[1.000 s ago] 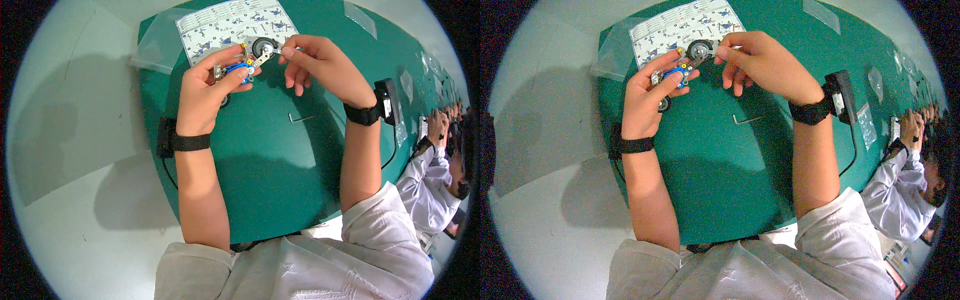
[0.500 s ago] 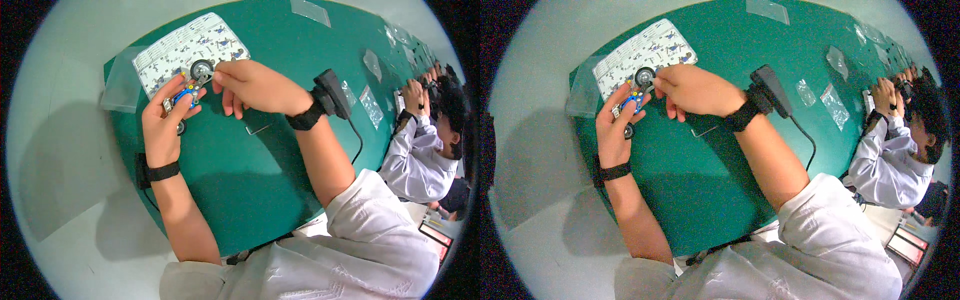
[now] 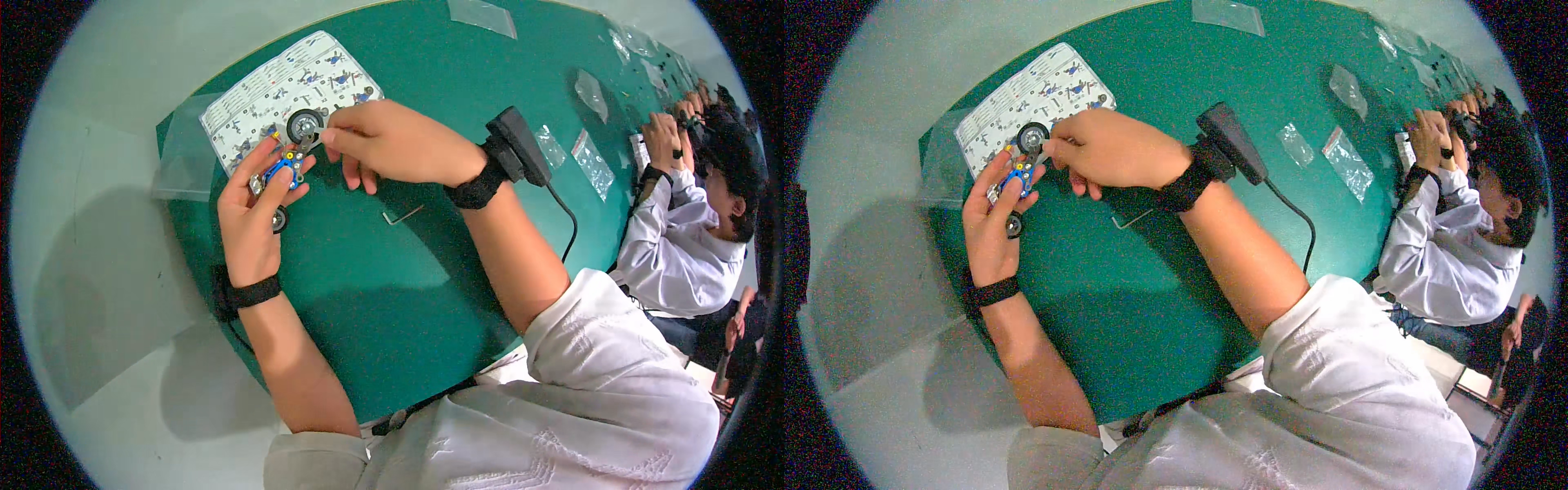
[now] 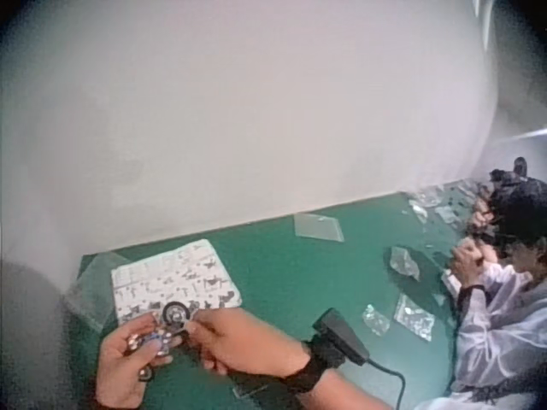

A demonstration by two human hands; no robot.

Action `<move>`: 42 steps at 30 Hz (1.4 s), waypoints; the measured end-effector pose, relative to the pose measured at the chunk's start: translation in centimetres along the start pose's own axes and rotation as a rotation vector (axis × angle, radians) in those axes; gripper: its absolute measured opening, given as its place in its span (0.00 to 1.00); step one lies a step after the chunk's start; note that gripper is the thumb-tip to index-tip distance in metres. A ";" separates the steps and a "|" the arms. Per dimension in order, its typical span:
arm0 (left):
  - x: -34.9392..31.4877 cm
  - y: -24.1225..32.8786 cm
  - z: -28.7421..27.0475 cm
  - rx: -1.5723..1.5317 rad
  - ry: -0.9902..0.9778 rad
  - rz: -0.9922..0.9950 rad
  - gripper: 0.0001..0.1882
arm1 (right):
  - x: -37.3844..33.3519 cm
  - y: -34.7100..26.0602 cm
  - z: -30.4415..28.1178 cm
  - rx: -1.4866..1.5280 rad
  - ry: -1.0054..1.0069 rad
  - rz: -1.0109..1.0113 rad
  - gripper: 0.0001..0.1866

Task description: Assembling a small toy motorcycle using various components and a small wrench.

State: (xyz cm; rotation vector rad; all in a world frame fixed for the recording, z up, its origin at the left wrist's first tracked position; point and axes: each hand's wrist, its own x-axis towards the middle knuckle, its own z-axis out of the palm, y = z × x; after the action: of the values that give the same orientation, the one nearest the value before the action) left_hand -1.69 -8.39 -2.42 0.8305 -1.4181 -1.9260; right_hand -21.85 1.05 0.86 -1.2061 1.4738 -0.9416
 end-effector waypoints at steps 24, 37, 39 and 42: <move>0.2 -0.7 0.1 0.185 -0.074 0.104 0.24 | 0.1 2.2 -2.0 -0.515 0.068 -0.342 0.14; 0.8 -1.8 -0.2 0.346 0.031 0.277 0.22 | 1.0 2.5 0.2 -0.797 0.369 -0.490 0.24; 0.9 -1.7 0.4 0.286 0.029 0.237 0.21 | 0.7 3.1 0.2 -0.776 0.444 -0.488 0.21; 1.7 -1.8 0.6 0.364 -0.010 0.250 0.21 | 0.9 5.6 -0.5 -0.716 0.408 -0.501 0.17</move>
State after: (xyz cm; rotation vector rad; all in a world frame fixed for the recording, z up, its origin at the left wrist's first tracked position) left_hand -3.37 -8.87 -4.22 0.7601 -1.8166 -1.5107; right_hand -23.66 1.32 -4.55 -2.0642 1.9700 -1.0639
